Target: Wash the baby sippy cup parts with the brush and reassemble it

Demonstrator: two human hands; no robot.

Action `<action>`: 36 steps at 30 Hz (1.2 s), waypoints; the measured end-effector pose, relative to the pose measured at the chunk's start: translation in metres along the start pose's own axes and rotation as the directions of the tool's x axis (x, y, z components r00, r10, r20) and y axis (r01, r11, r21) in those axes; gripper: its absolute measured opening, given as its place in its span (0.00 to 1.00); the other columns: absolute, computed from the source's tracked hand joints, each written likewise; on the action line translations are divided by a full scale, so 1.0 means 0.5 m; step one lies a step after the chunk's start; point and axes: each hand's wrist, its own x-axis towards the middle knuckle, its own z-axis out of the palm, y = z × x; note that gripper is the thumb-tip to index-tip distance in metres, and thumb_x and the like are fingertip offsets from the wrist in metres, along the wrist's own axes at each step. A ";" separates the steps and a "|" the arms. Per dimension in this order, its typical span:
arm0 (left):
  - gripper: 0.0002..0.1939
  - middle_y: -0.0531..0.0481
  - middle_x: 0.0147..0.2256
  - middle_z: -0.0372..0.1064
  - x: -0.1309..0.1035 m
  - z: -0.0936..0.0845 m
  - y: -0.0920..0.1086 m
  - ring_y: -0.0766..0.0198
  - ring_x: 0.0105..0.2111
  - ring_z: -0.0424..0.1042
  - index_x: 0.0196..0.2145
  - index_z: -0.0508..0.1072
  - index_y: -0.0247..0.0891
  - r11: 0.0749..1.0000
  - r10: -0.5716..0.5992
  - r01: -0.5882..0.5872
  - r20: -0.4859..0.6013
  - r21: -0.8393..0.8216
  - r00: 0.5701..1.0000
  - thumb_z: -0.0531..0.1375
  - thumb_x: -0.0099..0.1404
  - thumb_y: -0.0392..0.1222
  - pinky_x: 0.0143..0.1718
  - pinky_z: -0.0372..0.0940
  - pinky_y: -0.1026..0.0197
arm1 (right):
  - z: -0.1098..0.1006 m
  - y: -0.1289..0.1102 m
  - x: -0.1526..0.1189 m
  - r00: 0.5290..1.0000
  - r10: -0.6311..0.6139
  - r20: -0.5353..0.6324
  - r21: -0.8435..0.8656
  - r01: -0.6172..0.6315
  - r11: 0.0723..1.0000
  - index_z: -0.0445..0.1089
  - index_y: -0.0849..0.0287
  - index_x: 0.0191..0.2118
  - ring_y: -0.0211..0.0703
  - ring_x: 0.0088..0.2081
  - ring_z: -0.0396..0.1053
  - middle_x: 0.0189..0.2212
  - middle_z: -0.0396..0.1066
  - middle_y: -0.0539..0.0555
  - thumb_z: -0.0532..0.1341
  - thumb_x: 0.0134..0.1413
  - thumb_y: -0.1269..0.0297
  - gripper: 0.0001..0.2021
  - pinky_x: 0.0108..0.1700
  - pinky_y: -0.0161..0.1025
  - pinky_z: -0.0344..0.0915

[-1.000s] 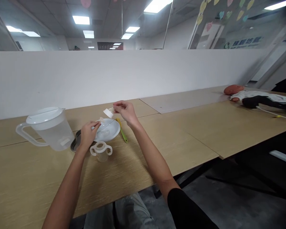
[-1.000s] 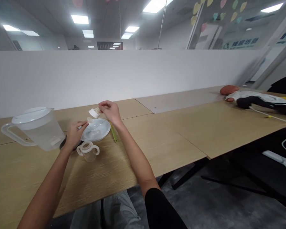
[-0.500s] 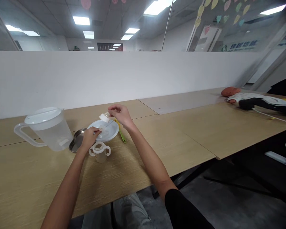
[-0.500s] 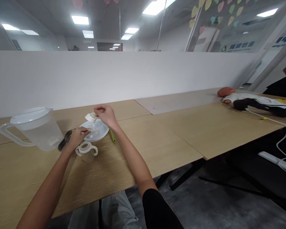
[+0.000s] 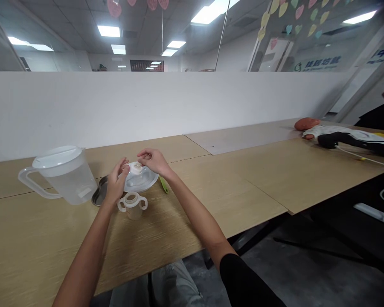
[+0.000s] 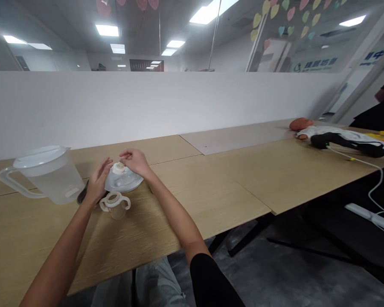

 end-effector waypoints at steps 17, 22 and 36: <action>0.20 0.44 0.46 0.72 -0.034 -0.008 0.008 0.57 0.45 0.71 0.51 0.69 0.38 0.764 0.454 -0.410 0.038 0.498 0.890 0.57 0.63 0.48 0.47 0.63 0.57 | 0.040 -0.024 -0.039 0.953 -0.192 0.235 -0.560 0.295 0.774 0.71 0.62 0.35 0.38 0.30 0.63 0.28 0.70 0.51 0.60 0.43 0.67 0.10 0.33 0.33 0.55; 0.20 0.44 0.46 0.72 -0.036 -0.009 0.018 0.57 0.46 0.71 0.51 0.68 0.38 0.746 0.509 -0.467 0.047 0.475 0.860 0.58 0.63 0.48 0.47 0.63 0.57 | 0.038 -0.026 -0.040 0.937 -0.226 0.268 -0.588 0.345 0.732 0.69 0.62 0.34 0.37 0.28 0.60 0.27 0.68 0.51 0.55 0.48 0.71 0.07 0.32 0.33 0.52; 0.24 0.44 0.47 0.70 -0.034 -0.021 -0.002 0.57 0.47 0.69 0.50 0.69 0.38 0.931 0.200 -0.154 -0.110 0.331 0.974 0.58 0.61 0.54 0.50 0.63 0.54 | 0.017 0.021 0.000 0.993 -0.099 0.067 -0.110 0.105 0.988 0.66 0.60 0.39 0.31 0.22 0.62 0.24 0.67 0.45 0.56 0.49 0.67 0.09 0.28 0.29 0.60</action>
